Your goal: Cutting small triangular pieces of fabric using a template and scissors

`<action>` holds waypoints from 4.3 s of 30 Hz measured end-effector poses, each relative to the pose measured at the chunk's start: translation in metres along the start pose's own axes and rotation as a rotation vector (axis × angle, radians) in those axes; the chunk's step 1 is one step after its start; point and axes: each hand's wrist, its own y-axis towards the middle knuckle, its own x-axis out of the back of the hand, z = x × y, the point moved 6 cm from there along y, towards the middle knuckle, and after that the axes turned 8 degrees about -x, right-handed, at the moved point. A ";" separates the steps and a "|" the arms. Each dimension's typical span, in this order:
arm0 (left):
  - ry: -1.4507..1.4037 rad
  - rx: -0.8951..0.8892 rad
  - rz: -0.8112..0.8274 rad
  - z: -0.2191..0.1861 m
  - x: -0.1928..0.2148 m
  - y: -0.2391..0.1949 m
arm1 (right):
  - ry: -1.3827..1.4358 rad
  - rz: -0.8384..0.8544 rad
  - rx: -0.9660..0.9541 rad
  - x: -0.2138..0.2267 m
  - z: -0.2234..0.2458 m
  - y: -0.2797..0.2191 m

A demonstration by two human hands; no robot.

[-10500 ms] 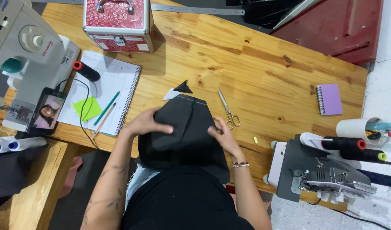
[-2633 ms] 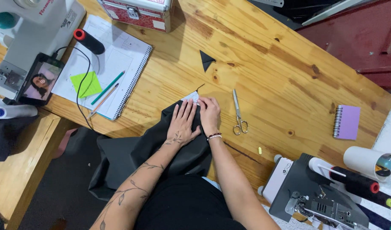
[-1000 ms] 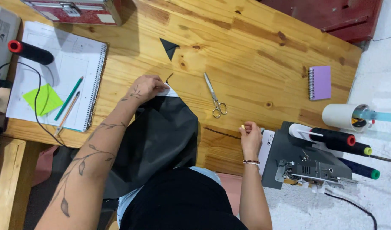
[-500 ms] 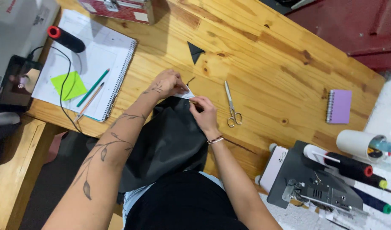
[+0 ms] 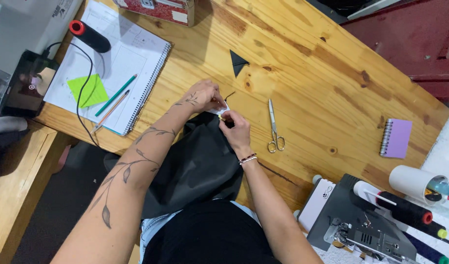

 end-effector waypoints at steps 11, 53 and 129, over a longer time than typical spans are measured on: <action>-0.036 0.014 0.027 -0.006 0.008 -0.001 | -0.030 0.009 -0.085 0.003 0.007 0.003; -0.014 0.054 0.044 -0.006 0.005 -0.002 | 0.146 0.123 -0.348 0.006 0.002 0.003; 0.019 0.043 0.043 -0.005 0.001 -0.003 | -0.002 0.030 -0.065 0.034 -0.001 -0.013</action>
